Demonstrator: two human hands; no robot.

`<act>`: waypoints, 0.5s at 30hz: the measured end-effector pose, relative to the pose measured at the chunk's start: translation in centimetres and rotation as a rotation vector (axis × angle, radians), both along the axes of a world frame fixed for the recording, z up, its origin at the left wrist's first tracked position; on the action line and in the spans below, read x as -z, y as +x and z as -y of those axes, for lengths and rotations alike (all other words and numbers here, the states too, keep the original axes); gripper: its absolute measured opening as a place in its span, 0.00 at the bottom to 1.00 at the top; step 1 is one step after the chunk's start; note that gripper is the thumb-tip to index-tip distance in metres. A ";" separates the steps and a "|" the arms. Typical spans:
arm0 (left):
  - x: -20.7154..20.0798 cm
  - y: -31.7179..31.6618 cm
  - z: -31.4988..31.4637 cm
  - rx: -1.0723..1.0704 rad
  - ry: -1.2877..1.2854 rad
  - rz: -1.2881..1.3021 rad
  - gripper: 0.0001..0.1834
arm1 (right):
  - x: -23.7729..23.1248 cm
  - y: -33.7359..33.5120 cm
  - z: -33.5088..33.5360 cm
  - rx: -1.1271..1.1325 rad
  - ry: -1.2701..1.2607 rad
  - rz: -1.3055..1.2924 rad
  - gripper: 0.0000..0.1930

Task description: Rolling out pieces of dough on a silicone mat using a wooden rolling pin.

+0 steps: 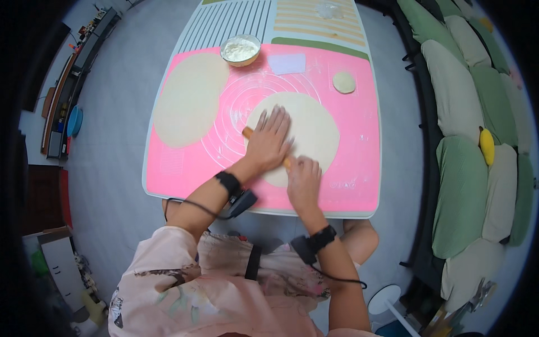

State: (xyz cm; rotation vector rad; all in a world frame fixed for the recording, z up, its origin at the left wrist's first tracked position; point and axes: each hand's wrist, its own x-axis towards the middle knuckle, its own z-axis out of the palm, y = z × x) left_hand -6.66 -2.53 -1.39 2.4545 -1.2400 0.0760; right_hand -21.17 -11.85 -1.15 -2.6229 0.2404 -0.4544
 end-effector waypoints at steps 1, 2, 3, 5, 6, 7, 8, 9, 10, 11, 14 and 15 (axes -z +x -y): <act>0.4 -0.4 -1.5 0.002 -0.001 0.003 0.33 | 0.2 -0.7 -0.6 0.021 -0.014 -0.022 0.22; 0.1 -1.4 -3.5 0.096 -0.004 -0.066 0.33 | 0.2 -1.9 -1.2 0.033 -0.008 -0.007 0.23; -0.2 -2.2 -5.7 0.185 -0.003 -0.129 0.33 | 0.6 -2.7 -2.2 0.032 -0.006 -0.005 0.23; -0.8 -3.6 -9.6 0.209 -0.010 -0.239 0.32 | 1.1 -4.0 -3.8 -0.028 0.010 -0.009 0.23; -1.3 -3.5 -10.7 0.226 -0.001 -0.348 0.31 | 0.2 -4.1 -4.9 -0.009 0.076 -0.041 0.21; -1.3 -2.0 -10.0 0.233 -0.001 -0.340 0.31 | 0.3 -3.1 -4.7 -0.002 0.074 -0.033 0.21; -1.6 -0.6 -8.4 0.198 -0.087 -0.233 0.31 | 0.1 -2.3 -4.3 0.034 0.037 0.000 0.19; -1.9 0.9 -6.6 0.160 -0.172 -0.120 0.30 | -0.1 -1.1 -3.8 0.067 0.000 0.041 0.19; -1.7 2.1 -3.9 0.133 -0.209 -0.073 0.30 | -0.2 0.2 -3.2 0.134 0.019 0.071 0.17; -1.4 2.6 -1.2 0.101 -0.243 -0.030 0.29 | -0.1 1.3 -2.5 0.199 0.006 0.063 0.17; -0.1 3.4 4.3 0.110 -0.285 -0.081 0.29 | 0.6 3.7 -1.9 0.328 -0.035 0.057 0.18; 0.4 3.4 4.6 0.144 -0.202 -0.039 0.29 | 1.3 3.9 -2.2 0.352 -0.066 0.033 0.19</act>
